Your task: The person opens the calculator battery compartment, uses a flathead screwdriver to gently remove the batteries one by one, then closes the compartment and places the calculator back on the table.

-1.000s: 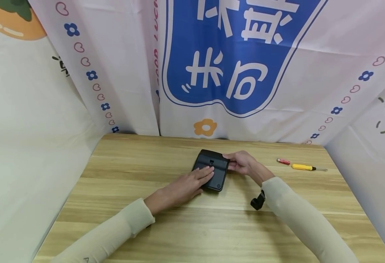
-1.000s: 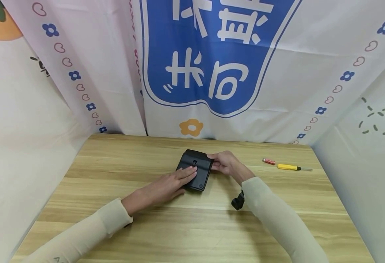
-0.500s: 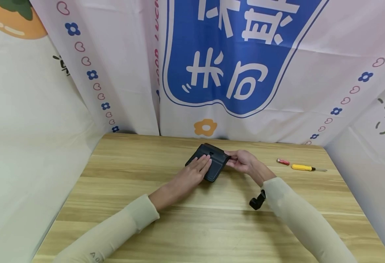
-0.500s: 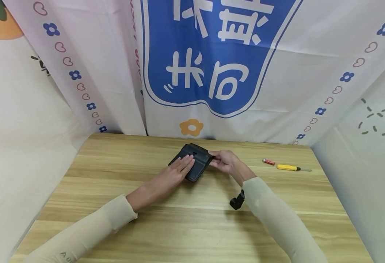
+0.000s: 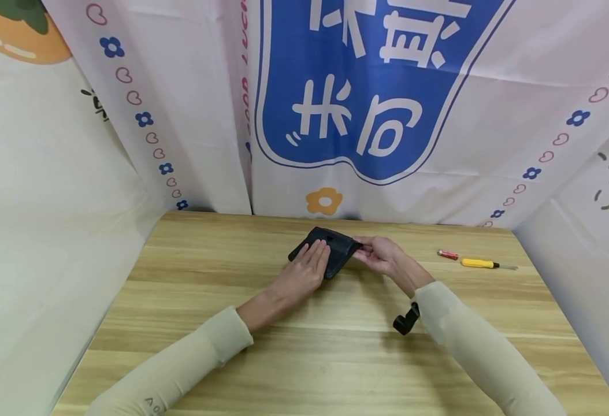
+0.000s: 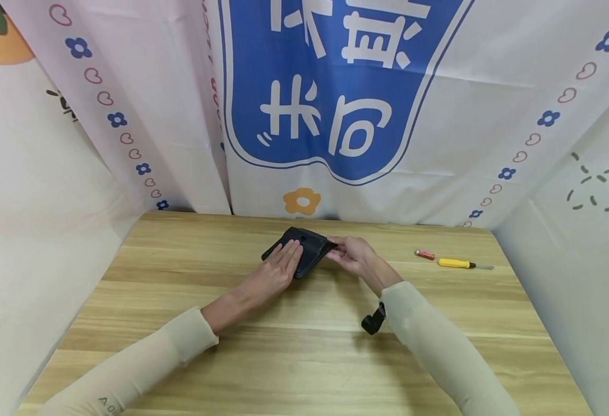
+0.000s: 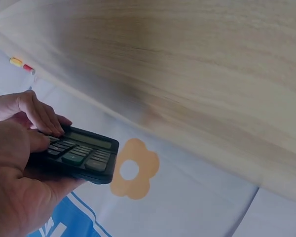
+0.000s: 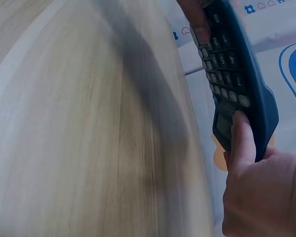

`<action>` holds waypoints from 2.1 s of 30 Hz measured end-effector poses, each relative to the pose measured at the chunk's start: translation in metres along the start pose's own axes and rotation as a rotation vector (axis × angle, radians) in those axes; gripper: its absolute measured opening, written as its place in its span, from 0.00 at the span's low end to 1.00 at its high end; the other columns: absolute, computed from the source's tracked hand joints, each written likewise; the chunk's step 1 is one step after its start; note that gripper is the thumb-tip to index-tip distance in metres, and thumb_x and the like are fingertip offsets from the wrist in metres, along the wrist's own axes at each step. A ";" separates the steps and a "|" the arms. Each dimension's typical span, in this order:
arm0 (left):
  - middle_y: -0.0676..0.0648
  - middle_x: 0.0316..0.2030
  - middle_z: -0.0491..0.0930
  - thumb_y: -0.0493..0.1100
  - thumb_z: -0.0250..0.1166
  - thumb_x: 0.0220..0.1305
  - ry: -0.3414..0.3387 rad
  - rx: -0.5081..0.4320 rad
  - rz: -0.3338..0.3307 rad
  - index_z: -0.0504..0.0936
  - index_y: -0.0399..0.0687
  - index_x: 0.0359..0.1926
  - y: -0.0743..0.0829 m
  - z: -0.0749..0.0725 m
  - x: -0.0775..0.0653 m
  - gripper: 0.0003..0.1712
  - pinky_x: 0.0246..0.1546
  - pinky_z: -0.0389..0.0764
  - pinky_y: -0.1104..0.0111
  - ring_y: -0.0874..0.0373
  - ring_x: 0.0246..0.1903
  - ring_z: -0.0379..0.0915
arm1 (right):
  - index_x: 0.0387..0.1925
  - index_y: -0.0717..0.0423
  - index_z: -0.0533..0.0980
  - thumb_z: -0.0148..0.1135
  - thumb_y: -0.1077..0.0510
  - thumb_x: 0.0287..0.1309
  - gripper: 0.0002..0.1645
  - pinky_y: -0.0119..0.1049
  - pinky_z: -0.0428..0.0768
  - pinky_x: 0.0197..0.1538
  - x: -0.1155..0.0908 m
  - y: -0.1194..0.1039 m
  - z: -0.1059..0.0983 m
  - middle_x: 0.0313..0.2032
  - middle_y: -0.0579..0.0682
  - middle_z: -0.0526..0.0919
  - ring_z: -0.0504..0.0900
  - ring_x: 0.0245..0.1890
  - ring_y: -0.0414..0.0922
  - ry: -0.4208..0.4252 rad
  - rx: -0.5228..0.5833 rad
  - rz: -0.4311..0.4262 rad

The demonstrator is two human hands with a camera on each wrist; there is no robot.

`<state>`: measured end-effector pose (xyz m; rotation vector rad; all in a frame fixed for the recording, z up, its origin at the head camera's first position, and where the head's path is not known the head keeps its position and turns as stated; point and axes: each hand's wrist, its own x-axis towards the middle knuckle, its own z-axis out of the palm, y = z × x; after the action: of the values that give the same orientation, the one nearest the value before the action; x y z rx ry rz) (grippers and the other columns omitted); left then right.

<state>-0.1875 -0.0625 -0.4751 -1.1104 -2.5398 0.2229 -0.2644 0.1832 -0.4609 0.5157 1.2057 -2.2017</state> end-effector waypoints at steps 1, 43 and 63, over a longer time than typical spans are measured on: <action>0.29 0.71 0.70 0.25 0.56 0.77 0.010 -0.004 0.000 0.68 0.25 0.73 -0.001 0.000 0.000 0.26 0.70 0.75 0.51 0.40 0.73 0.69 | 0.56 0.68 0.74 0.46 0.67 0.82 0.12 0.36 0.87 0.54 -0.001 0.000 0.001 0.39 0.59 0.85 0.91 0.39 0.49 -0.002 -0.005 -0.011; 0.34 0.50 0.87 0.32 0.58 0.80 0.203 -0.969 -0.442 0.79 0.30 0.60 -0.022 -0.019 0.010 0.14 0.33 0.86 0.68 0.51 0.38 0.87 | 0.54 0.66 0.81 0.59 0.55 0.79 0.17 0.41 0.79 0.68 0.013 0.019 0.006 0.50 0.51 0.89 0.89 0.51 0.40 -0.037 -0.329 -0.617; 0.32 0.58 0.84 0.36 0.65 0.77 0.146 -1.201 -0.514 0.75 0.30 0.68 -0.024 -0.013 0.007 0.24 0.53 0.88 0.56 0.43 0.56 0.84 | 0.49 0.67 0.85 0.67 0.50 0.74 0.20 0.24 0.80 0.40 0.008 0.004 0.000 0.31 0.47 0.82 0.77 0.33 0.38 0.048 -0.859 -0.793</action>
<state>-0.2036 -0.0737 -0.4546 -0.6326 -2.6253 -1.5960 -0.2680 0.1786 -0.4684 -0.3301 2.4803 -1.9068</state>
